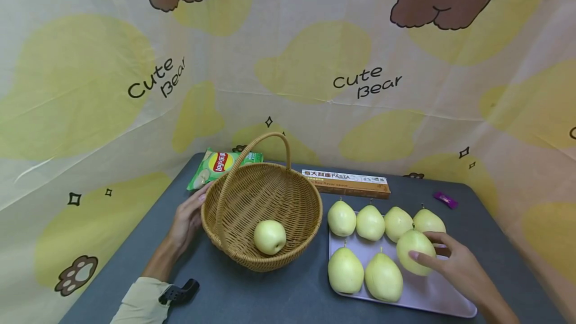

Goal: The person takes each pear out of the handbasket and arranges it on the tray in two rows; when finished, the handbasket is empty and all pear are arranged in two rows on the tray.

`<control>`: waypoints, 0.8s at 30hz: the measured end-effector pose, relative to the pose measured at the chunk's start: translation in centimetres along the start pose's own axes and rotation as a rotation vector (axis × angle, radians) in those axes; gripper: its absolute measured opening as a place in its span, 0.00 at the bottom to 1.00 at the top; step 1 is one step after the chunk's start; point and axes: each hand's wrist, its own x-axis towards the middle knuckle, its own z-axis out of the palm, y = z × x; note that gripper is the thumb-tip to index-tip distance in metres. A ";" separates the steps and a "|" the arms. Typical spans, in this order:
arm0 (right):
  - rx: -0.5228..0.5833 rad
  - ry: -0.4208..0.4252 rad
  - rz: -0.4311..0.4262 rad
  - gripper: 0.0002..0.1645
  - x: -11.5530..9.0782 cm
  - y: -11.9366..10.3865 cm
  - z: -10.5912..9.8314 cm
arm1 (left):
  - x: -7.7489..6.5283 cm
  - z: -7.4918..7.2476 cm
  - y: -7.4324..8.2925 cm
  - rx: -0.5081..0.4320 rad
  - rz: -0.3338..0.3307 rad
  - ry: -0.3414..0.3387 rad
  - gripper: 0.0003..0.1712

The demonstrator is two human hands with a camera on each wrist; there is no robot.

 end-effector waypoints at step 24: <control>0.121 -0.231 0.058 0.46 0.1 2.8 0.7 | -0.1 0.1 0.0 0.011 0.002 0.001 0.32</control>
